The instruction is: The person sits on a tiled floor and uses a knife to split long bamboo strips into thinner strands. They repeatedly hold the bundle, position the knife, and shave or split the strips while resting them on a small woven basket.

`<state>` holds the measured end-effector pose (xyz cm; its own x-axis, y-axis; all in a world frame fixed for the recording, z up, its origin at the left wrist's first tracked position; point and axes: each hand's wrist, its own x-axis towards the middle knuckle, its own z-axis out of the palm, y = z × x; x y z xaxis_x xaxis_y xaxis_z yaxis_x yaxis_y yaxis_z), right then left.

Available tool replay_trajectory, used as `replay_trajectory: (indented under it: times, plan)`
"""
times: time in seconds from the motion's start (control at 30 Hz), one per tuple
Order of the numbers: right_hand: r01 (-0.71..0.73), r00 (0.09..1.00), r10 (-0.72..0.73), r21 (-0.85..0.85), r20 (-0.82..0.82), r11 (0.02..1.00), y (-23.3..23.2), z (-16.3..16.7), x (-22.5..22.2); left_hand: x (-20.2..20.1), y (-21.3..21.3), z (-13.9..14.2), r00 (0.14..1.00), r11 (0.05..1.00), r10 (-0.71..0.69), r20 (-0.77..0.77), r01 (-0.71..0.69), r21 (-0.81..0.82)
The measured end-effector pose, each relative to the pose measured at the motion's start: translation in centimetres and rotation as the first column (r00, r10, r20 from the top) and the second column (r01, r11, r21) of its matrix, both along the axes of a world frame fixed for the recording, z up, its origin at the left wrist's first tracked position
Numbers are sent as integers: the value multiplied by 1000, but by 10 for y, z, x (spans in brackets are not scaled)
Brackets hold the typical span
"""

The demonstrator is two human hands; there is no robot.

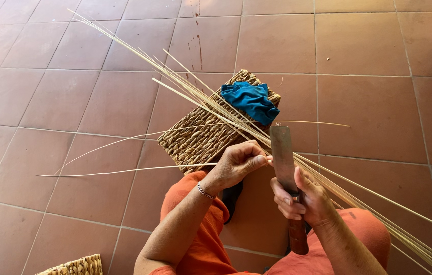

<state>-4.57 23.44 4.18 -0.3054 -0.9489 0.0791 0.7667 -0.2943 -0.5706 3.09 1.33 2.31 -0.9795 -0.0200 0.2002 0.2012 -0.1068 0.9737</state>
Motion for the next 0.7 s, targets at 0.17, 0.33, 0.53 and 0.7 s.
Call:
replay_trajectory:
  times: [0.17,0.33,0.53,0.7]
  plan:
    - [-4,1000,4,1,-21,1000,1,0,-2,0,1,6,1000,1000,-13,-25,14,20]
    - [-22,1000,22,-4,14,1000,0,3,-1,2,1,9,1000,1000,-2,23,1,26]
    - [8,1000,-8,17,-12,1000,0,14,1,5,0,12,996,999,8,85,-10,32]
    - [27,996,-25,31,-82,999,-4,19,1,4,7,11,996,993,84,17,-82,-87]
